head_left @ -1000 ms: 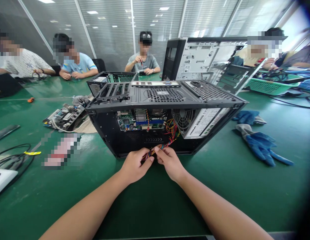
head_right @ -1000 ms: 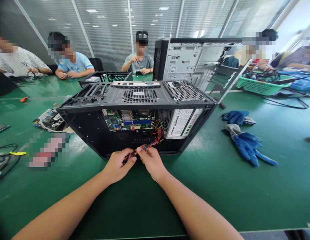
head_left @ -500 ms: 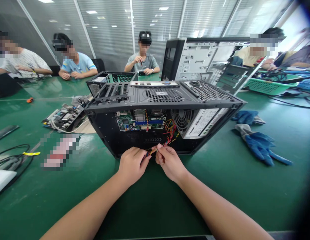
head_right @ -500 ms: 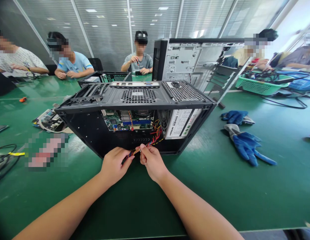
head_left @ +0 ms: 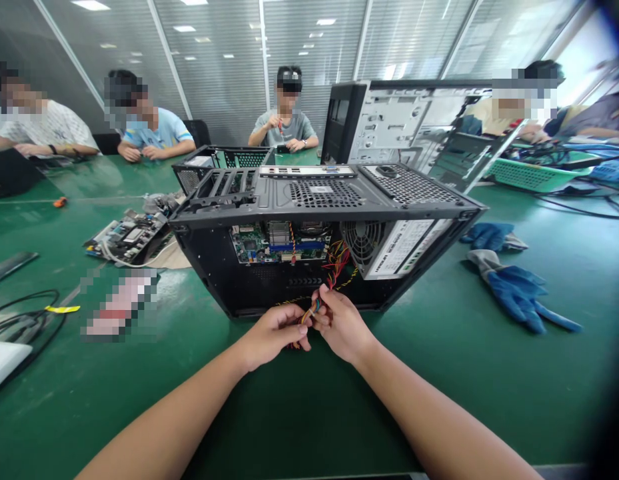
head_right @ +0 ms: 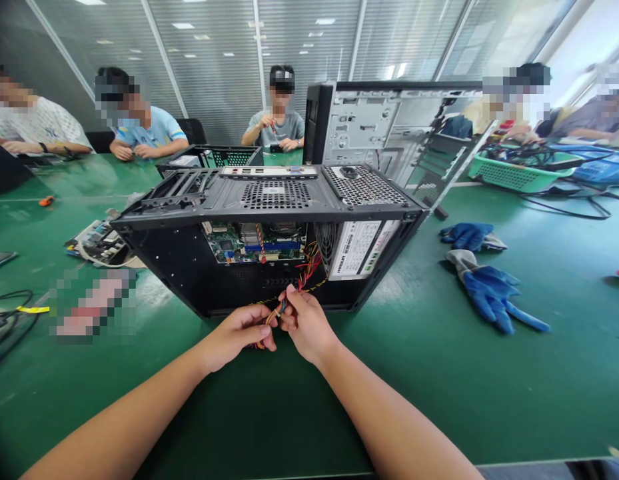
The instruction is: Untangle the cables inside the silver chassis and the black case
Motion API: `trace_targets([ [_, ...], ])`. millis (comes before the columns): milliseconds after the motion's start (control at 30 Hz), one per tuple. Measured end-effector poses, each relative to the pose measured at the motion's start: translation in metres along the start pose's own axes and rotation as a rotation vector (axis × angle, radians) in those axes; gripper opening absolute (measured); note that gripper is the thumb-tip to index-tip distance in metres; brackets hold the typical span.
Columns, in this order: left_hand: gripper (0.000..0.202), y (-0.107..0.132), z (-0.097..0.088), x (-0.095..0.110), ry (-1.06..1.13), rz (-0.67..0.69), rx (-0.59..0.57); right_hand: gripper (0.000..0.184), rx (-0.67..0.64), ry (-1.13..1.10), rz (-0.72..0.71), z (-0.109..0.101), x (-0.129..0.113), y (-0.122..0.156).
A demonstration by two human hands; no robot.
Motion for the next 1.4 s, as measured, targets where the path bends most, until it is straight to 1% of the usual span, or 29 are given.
trace_targets([
  [67,0.031,-0.001,0.001,-0.004,0.277,-0.079,-0.080,0.037,-0.033,0.033,-0.008,0.000,0.001,0.001],
  [133,0.037,-0.002,0.001,-0.008,0.467,-0.127,-0.134,0.038,-0.043,0.055,-0.018,-0.001,0.001,0.000],
  [167,0.038,-0.002,0.001,-0.010,0.530,-0.145,-0.159,0.038,-0.046,0.063,-0.022,-0.002,0.001,-0.001],
  [267,0.037,-0.001,0.000,-0.016,0.615,-0.166,-0.186,0.037,-0.064,0.085,-0.013,-0.003,0.001,-0.003],
  [400,0.032,-0.002,0.001,-0.018,0.591,-0.166,-0.138,0.036,-0.098,0.108,-0.006,-0.001,-0.001,-0.003],
  [500,0.033,-0.003,0.005,-0.014,0.484,-0.144,-0.112,0.039,-0.081,0.159,-0.056,0.000,-0.003,-0.002],
  [567,0.034,-0.003,0.006,-0.010,0.340,-0.104,-0.083,0.041,-0.044,0.204,-0.106,0.000,-0.004,-0.002],
  [633,0.033,-0.003,0.006,-0.005,0.120,-0.068,-0.035,0.041,-0.009,0.243,-0.151,0.000,-0.004,-0.003],
  [700,0.031,-0.002,0.005,-0.001,-0.145,-0.018,0.026,0.040,0.018,0.273,-0.185,-0.001,-0.003,-0.003],
  [800,0.032,0.000,0.003,0.006,-0.500,0.096,0.138,0.038,0.038,0.295,-0.222,-0.003,0.000,-0.005],
  [867,0.031,0.002,0.002,0.008,-0.628,0.151,0.195,0.037,0.046,0.302,-0.236,-0.004,0.001,-0.005],
  [900,0.030,0.002,0.002,0.009,-0.644,0.160,0.206,0.038,0.050,0.305,-0.236,-0.004,0.002,-0.006],
  [933,0.030,0.002,0.002,0.009,-0.624,0.152,0.198,0.038,0.053,0.305,-0.232,-0.004,0.002,-0.005],
  [1000,0.030,0.001,0.002,0.006,-0.455,0.074,0.118,0.040,0.044,0.290,-0.202,-0.003,0.001,-0.005],
  [1100,0.031,-0.001,0.001,-0.002,-0.011,-0.095,-0.047,0.041,-0.015,0.244,-0.132,-0.001,-0.001,-0.004],
  [1133,0.034,-0.002,0.000,-0.005,0.125,-0.128,-0.081,0.041,-0.039,0.228,-0.111,0.000,-0.002,-0.003],
  [1233,0.036,-0.003,-0.001,-0.009,0.374,-0.133,-0.144,0.039,-0.086,0.179,-0.064,0.001,-0.003,-0.002],
  [1300,0.033,-0.004,-0.001,-0.010,0.486,-0.134,-0.169,0.036,-0.106,0.147,-0.035,0.001,-0.003,-0.002],
  [1400,0.031,-0.003,0.000,-0.010,0.603,-0.174,-0.219,0.032,-0.143,0.106,0.001,0.000,-0.003,-0.002],
])
Point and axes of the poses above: each hand's wrist, its own y-axis away from the middle knuckle, its own z-axis out of the palm, x = y × z, the point moved 2 cm from there along -y, towards the middle knuckle
